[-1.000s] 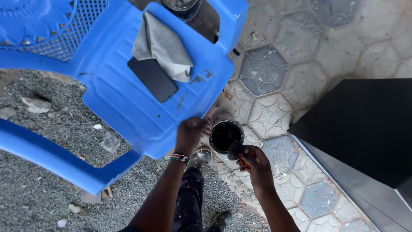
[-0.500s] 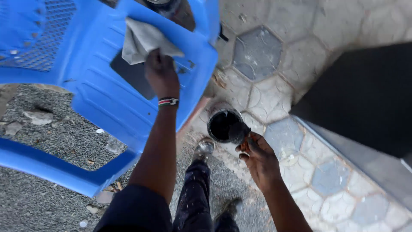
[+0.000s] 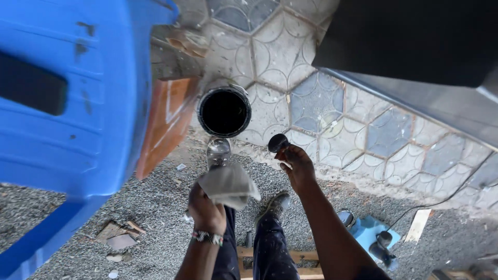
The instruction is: Applying a black finish to a wooden furniture panel using a sponge and then buffing it with a cloth.
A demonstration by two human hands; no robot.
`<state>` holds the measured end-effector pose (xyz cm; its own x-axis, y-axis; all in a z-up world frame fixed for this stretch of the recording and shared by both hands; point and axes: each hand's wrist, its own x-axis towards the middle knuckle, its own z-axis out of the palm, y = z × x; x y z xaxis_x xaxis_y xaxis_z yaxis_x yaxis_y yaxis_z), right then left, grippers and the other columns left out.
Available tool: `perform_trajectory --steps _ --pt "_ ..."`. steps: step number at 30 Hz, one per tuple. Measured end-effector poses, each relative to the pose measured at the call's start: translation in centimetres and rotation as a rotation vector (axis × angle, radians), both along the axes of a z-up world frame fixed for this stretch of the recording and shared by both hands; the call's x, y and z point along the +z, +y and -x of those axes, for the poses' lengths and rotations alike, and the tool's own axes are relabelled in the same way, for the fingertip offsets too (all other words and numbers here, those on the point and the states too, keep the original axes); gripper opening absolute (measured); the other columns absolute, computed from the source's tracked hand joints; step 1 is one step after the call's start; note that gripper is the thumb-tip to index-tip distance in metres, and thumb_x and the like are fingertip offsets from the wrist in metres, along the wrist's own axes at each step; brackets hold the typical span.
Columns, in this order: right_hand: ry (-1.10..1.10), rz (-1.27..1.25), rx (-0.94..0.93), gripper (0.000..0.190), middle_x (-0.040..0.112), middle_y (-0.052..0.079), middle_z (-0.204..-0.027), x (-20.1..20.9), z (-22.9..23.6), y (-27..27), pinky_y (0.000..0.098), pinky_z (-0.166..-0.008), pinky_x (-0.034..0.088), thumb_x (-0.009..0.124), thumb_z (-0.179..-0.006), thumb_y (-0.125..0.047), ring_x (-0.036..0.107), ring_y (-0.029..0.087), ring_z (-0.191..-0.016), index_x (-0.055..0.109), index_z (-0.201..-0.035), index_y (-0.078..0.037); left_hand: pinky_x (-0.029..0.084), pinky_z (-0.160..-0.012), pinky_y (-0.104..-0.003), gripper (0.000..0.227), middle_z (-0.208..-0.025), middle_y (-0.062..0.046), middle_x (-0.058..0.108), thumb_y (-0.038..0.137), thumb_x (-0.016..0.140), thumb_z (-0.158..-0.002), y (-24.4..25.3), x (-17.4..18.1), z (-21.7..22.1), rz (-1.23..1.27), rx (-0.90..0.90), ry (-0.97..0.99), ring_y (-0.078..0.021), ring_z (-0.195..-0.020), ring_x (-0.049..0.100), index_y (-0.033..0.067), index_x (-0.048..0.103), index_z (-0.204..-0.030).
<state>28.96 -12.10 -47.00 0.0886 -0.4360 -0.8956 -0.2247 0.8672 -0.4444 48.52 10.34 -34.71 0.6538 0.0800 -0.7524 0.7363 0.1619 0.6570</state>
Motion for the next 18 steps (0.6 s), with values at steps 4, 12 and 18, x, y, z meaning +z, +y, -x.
perform_trajectory --steps 4,12,18 --pt "0.175 -0.002 0.120 0.012 0.086 0.011 -0.104 -11.9 2.8 1.6 0.0396 -0.090 0.055 0.072 -0.114 -0.011 0.082 0.023 -0.099 0.076 -0.125 -0.014 0.054 -0.083 -0.045 0.022 -0.100 -0.008 0.077 0.009 0.057 -0.111 1.7 -4.2 6.8 -0.071 -0.111 0.375 -0.0273 -0.096 0.070 0.0112 0.079 -0.108" --pt "-0.033 0.025 0.019 0.017 0.081 0.023 -0.095 -31.1 -1.0 4.1 0.0411 -0.092 0.072 0.065 -0.104 0.011 0.082 0.032 -0.092 0.076 -0.114 0.001 0.056 -0.089 -0.046 0.023 -0.108 -0.019 0.079 0.006 0.065 -0.111 7.1 -10.8 9.6 -0.239 -0.158 0.343 -0.0305 -0.098 0.072 -0.0009 0.084 -0.123" --pt "0.090 0.065 -0.130 0.046 0.073 0.022 -0.118 -35.9 -2.9 3.9 0.0590 -0.094 0.078 0.060 -0.105 0.022 0.080 0.041 -0.102 0.076 -0.139 -0.006 0.052 -0.075 -0.042 0.031 -0.096 -0.022 0.074 0.007 0.062 -0.110 8.7 -9.8 9.2 -0.279 -0.191 0.289 -0.0296 -0.087 0.070 -0.0086 0.085 -0.122"
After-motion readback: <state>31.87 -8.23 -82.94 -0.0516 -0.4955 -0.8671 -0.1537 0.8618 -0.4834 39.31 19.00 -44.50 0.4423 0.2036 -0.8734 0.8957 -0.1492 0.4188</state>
